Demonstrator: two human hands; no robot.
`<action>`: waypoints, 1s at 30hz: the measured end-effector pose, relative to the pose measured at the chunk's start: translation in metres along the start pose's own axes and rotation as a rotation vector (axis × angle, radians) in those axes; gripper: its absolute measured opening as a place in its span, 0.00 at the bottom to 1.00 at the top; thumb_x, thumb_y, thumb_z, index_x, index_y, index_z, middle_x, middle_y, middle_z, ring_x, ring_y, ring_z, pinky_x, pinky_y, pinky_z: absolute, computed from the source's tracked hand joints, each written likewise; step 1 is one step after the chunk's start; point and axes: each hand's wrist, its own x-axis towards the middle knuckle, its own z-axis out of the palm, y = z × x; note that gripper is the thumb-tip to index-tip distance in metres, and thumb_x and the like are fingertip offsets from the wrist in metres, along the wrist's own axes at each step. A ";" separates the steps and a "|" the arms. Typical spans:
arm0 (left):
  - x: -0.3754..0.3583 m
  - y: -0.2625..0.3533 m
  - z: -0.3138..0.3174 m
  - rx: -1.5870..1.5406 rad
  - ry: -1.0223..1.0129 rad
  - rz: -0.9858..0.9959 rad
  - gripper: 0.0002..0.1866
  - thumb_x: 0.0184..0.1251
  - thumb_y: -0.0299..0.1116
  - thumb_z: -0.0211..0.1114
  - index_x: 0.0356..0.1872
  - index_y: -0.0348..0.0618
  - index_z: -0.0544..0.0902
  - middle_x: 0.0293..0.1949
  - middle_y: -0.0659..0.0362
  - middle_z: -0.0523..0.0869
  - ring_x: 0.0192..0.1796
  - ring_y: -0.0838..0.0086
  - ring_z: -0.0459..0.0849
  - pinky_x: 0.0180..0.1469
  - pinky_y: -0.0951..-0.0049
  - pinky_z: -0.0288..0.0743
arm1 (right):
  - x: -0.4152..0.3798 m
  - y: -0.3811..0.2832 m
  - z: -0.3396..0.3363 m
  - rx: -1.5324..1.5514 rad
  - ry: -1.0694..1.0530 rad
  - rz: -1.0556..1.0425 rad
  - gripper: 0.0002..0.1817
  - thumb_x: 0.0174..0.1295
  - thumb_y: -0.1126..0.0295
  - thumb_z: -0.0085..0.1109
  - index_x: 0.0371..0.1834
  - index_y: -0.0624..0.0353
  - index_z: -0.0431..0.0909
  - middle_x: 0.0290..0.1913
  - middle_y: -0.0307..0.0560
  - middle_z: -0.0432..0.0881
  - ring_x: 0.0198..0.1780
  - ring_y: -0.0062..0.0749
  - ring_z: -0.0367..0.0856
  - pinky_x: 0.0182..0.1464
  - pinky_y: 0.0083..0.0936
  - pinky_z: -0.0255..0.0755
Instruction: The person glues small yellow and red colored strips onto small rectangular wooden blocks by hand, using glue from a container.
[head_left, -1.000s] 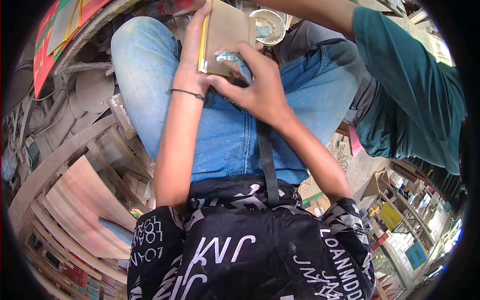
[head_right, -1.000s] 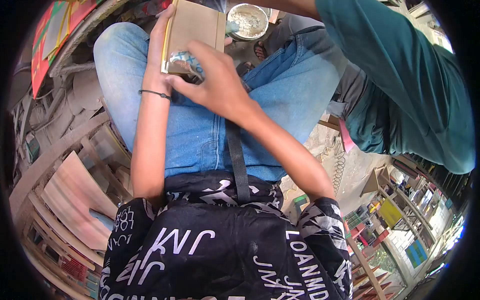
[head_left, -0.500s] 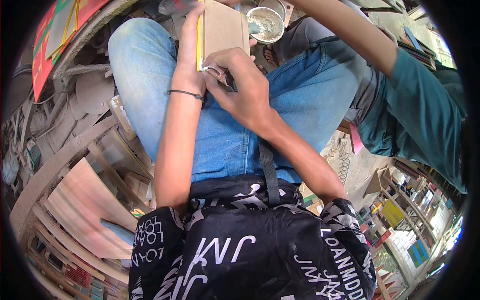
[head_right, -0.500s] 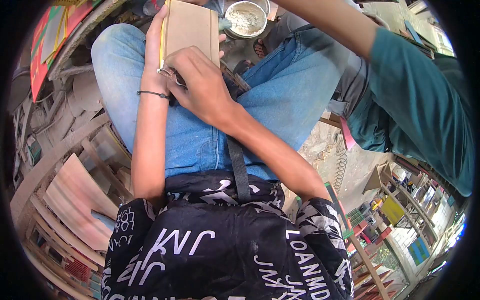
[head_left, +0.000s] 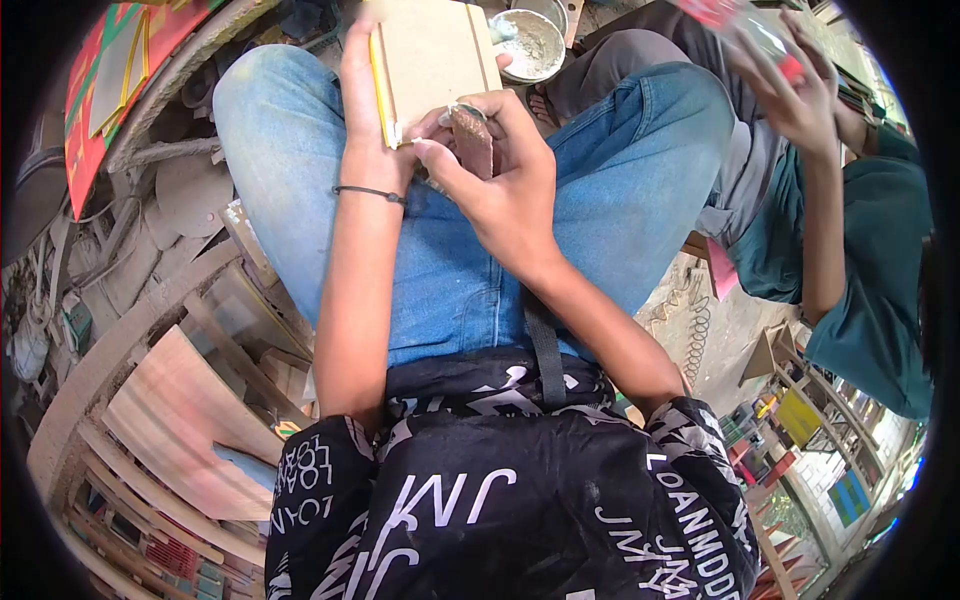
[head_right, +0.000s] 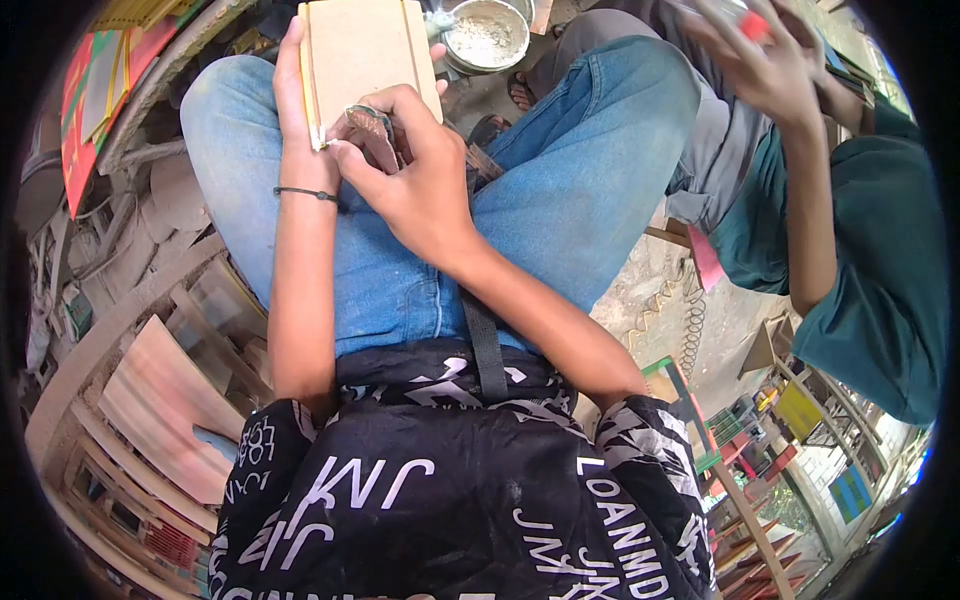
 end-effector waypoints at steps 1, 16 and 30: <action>-0.001 0.000 0.001 0.004 0.001 -0.007 0.40 0.69 0.61 0.48 0.56 0.24 0.74 0.48 0.34 0.82 0.44 0.42 0.84 0.46 0.40 0.81 | 0.002 0.000 0.000 -0.050 0.002 -0.020 0.12 0.60 0.81 0.64 0.43 0.65 0.71 0.41 0.46 0.84 0.40 0.20 0.81 0.43 0.19 0.76; -0.001 -0.003 0.003 0.121 0.040 0.108 0.41 0.69 0.61 0.46 0.59 0.24 0.71 0.51 0.33 0.80 0.47 0.41 0.84 0.48 0.45 0.82 | 0.021 -0.009 0.004 -0.403 0.033 -0.178 0.12 0.53 0.73 0.69 0.39 0.62 0.78 0.30 0.45 0.84 0.32 0.20 0.82 0.35 0.20 0.74; -0.003 0.000 0.003 0.140 0.026 0.090 0.42 0.69 0.62 0.44 0.59 0.22 0.70 0.51 0.32 0.80 0.47 0.39 0.83 0.47 0.44 0.82 | 0.023 -0.010 0.005 -0.406 0.020 -0.278 0.13 0.51 0.75 0.67 0.40 0.62 0.79 0.28 0.47 0.82 0.27 0.26 0.77 0.33 0.23 0.73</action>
